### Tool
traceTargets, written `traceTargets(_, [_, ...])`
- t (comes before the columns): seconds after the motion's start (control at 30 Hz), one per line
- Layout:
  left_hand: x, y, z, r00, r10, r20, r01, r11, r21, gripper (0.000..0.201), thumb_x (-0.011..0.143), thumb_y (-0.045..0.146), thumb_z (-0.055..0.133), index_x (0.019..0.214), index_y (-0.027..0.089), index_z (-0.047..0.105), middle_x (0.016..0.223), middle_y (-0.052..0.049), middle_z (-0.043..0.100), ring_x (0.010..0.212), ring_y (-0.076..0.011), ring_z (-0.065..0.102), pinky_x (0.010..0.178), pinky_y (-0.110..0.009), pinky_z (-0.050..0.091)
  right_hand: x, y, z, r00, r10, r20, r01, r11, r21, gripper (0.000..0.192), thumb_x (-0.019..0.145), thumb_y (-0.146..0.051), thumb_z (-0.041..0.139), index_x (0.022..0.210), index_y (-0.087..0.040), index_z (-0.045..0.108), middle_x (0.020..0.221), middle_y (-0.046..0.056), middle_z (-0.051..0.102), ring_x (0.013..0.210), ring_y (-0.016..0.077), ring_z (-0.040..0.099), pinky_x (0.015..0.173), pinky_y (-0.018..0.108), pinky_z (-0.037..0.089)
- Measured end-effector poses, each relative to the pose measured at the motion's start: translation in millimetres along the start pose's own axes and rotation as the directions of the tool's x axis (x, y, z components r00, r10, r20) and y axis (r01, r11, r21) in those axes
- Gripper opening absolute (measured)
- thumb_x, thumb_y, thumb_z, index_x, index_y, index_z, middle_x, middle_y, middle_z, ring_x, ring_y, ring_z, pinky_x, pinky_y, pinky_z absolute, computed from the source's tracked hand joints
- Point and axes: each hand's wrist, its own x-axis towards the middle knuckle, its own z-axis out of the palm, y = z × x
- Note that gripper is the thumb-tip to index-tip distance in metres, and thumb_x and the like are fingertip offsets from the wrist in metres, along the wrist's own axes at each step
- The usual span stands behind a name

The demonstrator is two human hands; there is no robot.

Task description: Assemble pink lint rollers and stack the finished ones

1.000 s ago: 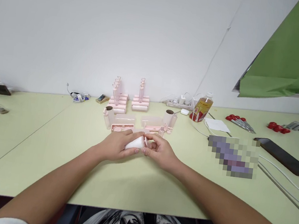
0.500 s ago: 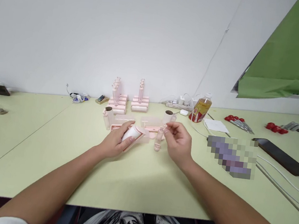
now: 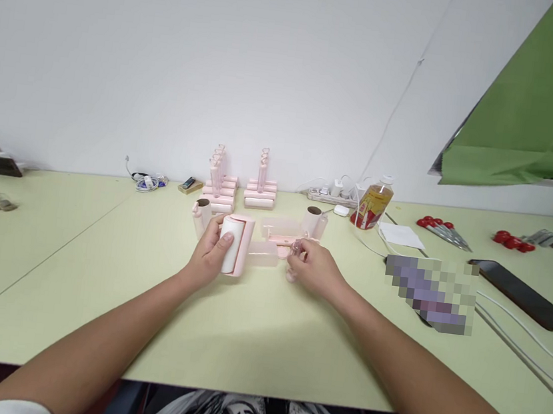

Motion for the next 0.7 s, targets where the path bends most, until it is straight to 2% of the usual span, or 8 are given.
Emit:
traceTargets(0.1, [1, -2, 0.7, 0.994, -0.106, 0.002, 0.106, 0.988, -0.109, 0.053, 0.081, 0.055, 0.057, 0.12, 0.021, 0.044, 0.096, -0.004, 0.055, 0.082, -0.0189, 0.053, 0.068, -0.028, 0.045, -2, -4, -4, 0.989, -0.099, -0.11, 0.094, 0.995, -0.043, 0.015, 0.083, -0.033, 0.051, 0.078, -0.02, 0.056, 0.079, 0.004, 0.062, 0.073, 0.0196, 0.055, 0.061, 0.029, 0.038])
traceTargets(0.2, [0, -2, 2.6, 0.977, -0.201, 0.072, 0.213, 0.945, -0.248, 0.054, 0.077, 0.048, 0.064, 0.119, 0.021, 0.045, 0.091, -0.002, 0.056, 0.077, -0.0173, 0.053, 0.063, -0.026, 0.043, -9, -12, -9, 0.951, -0.241, -0.192, 0.236, 0.971, -0.049, 0.013, 0.087, -0.031, 0.05, 0.088, -0.02, 0.058, 0.089, 0.006, 0.064, 0.084, 0.022, 0.058, 0.071, 0.032, 0.042])
traceTargets(0.27, [-1, -1, 4.5, 0.962, -0.24, 0.127, 0.268, 0.912, -0.31, 0.053, 0.076, 0.046, 0.065, 0.118, 0.02, 0.047, 0.091, -0.003, 0.057, 0.076, -0.0169, 0.054, 0.063, -0.026, 0.043, -15, -17, -11, 0.917, -0.355, -0.183, 0.357, 0.934, -0.021, 0.016, 0.089, -0.03, 0.05, 0.099, -0.021, 0.058, 0.097, 0.007, 0.066, 0.089, 0.0225, 0.06, 0.076, 0.033, 0.044])
traceTargets(0.4, [-3, 1, 8.1, 0.94, -0.275, 0.201, 0.333, 0.864, -0.377, 0.054, 0.072, 0.044, 0.067, 0.116, 0.019, 0.049, 0.087, -0.003, 0.06, 0.072, -0.0163, 0.054, 0.061, -0.025, 0.042, -24, -23, -9, 0.819, -0.561, -0.12, 0.566, 0.824, 0.017, 0.028, 0.093, -0.032, 0.049, 0.119, -0.022, 0.054, 0.106, 0.01, 0.065, 0.097, 0.0234, 0.06, 0.083, 0.035, 0.047])
traceTargets(0.47, [-4, 2, 9.4, 0.936, -0.273, 0.22, 0.342, 0.852, -0.397, 0.053, 0.071, 0.044, 0.068, 0.114, 0.019, 0.049, 0.084, -0.002, 0.06, 0.069, -0.0157, 0.054, 0.06, -0.025, 0.042, -26, -23, -5, 0.793, -0.604, -0.073, 0.607, 0.794, 0.022, 0.035, 0.094, -0.037, 0.049, 0.126, -0.022, 0.053, 0.102, 0.01, 0.064, 0.092, 0.0224, 0.06, 0.08, 0.035, 0.049])
traceTargets(0.57, [-6, 2, 10.4, 0.936, -0.263, 0.236, 0.342, 0.844, -0.413, 0.053, 0.069, 0.043, 0.069, 0.112, 0.019, 0.05, 0.079, -0.001, 0.059, 0.065, -0.0147, 0.053, 0.058, -0.025, 0.04, -28, -21, 0, 0.786, -0.618, -0.015, 0.618, 0.786, 0.03, 0.043, 0.094, -0.043, 0.049, 0.132, -0.022, 0.053, 0.092, 0.008, 0.061, 0.075, 0.0186, 0.057, 0.068, 0.032, 0.05])
traceTargets(0.7, [-7, 3, 10.6, 0.934, -0.262, 0.242, 0.343, 0.847, -0.406, 0.054, 0.068, 0.043, 0.069, 0.113, 0.02, 0.05, 0.077, 0.0, 0.056, 0.063, -0.0138, 0.051, 0.056, -0.024, 0.039, -28, -21, 3, 0.791, -0.611, -0.035, 0.612, 0.788, 0.066, 0.04, 0.092, -0.042, 0.053, 0.126, -0.02, 0.058, 0.086, 0.007, 0.06, 0.071, 0.0169, 0.056, 0.066, 0.03, 0.049])
